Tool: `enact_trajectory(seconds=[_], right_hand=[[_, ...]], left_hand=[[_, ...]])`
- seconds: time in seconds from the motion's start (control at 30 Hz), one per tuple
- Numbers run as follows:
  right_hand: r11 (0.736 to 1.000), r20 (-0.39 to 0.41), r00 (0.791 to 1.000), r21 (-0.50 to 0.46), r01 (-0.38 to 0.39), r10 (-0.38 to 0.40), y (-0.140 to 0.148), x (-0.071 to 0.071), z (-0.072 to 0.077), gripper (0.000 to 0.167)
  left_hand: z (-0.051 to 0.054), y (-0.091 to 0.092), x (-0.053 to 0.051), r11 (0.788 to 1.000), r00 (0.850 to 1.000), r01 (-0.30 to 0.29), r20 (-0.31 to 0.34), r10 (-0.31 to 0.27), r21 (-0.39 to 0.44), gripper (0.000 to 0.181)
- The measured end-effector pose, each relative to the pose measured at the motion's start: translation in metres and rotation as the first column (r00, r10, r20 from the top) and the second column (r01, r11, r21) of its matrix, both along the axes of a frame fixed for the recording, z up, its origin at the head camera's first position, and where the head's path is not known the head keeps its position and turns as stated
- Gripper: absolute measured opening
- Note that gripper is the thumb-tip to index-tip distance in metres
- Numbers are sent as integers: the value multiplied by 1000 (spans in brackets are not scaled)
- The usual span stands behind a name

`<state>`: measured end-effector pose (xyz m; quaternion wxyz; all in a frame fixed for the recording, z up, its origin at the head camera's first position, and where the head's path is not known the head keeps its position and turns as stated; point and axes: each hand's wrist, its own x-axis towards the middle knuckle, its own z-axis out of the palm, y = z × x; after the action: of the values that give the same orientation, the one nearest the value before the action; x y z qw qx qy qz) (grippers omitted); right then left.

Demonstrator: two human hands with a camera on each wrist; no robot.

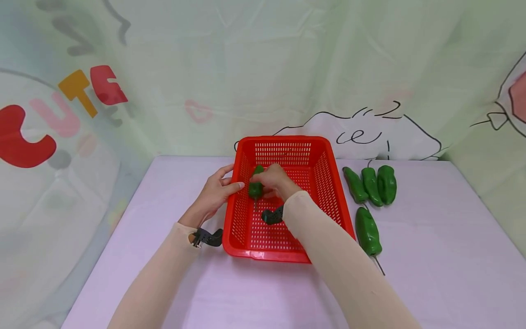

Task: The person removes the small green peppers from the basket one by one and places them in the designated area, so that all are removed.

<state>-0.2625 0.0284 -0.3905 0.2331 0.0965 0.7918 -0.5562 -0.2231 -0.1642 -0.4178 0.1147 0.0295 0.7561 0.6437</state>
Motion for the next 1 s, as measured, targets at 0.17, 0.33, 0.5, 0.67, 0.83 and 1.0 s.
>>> enact_trajectory(seconds=[0.17,0.33,0.5,0.67,0.83,1.0], right_hand=[[1000,-4,1000,18,-12,12,-1,0,-3,47],[1000,2,1000,15,-25,25,-1,0,-4,43],[999,16,999,0,-44,44,-1,1,-4,41],[999,25,998,5,-51,51,-2,0,-5,40],[998,26,998,9,-56,56,-2,-1,-7,37],[998,14,998,13,-59,59,-2,0,-8,29]], left_hand=[[2,1,-1,1000,1000,4,3,-4,1,68],[2,0,-1,1000,1000,5,5,-5,3,66],[2,0,0,1000,1000,1,5,-1,-8,67],[3,1,0,1000,1000,-3,6,3,-14,67],[3,1,-1,1000,1000,-2,9,2,-14,66],[2,0,-1,1000,1000,0,8,0,-17,67]])
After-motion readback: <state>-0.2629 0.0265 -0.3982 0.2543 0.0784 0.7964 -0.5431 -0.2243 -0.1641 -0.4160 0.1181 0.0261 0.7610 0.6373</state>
